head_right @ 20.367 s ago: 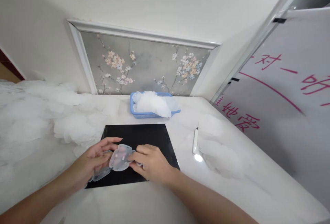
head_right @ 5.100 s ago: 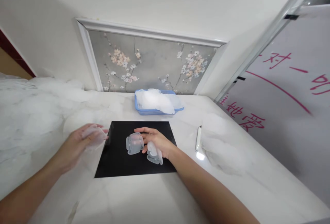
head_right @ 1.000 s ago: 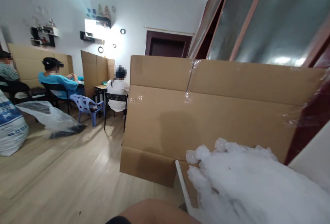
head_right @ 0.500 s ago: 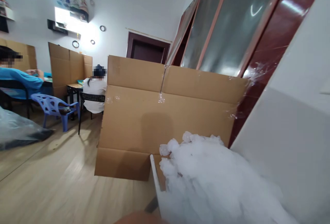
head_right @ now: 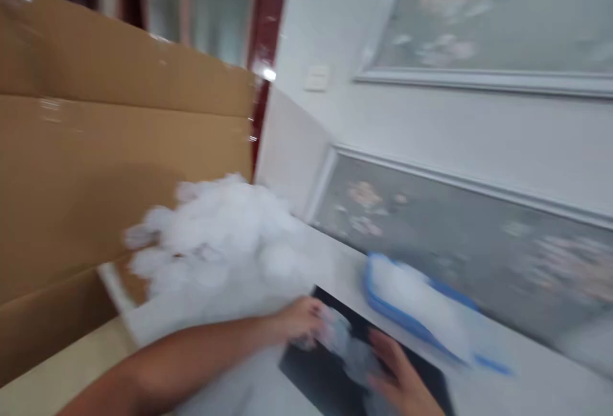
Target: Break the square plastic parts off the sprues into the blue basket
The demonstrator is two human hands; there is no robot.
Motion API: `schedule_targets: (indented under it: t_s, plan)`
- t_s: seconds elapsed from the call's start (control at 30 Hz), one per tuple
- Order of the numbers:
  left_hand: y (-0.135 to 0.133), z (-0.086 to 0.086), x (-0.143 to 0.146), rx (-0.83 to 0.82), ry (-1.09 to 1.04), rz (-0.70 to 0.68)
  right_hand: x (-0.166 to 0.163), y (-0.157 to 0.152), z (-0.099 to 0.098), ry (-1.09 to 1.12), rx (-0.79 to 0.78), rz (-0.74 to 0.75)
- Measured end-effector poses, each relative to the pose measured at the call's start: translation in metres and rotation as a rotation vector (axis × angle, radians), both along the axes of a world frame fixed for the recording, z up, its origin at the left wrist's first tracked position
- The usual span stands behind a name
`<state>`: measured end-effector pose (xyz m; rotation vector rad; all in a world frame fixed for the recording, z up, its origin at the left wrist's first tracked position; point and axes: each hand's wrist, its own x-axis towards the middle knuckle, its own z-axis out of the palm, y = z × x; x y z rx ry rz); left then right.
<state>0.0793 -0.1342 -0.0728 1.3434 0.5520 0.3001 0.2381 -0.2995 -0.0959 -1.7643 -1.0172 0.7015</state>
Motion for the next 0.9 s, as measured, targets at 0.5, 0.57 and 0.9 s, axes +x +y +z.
schedule_targets:
  t_s: [0.5,0.57,0.9]
  plan:
    - [0.012,0.015,0.026,0.219,0.100,-0.130,0.040,-0.033,0.040,0.134,-0.130,0.124]
    - [0.015,0.013,0.028,0.212,0.098,-0.128,0.038,-0.021,0.037,0.224,0.020,0.023]
    - [-0.014,-0.003,0.003,0.194,0.079,0.086,-0.006,0.031,-0.024,-0.275,-0.057,-0.037]
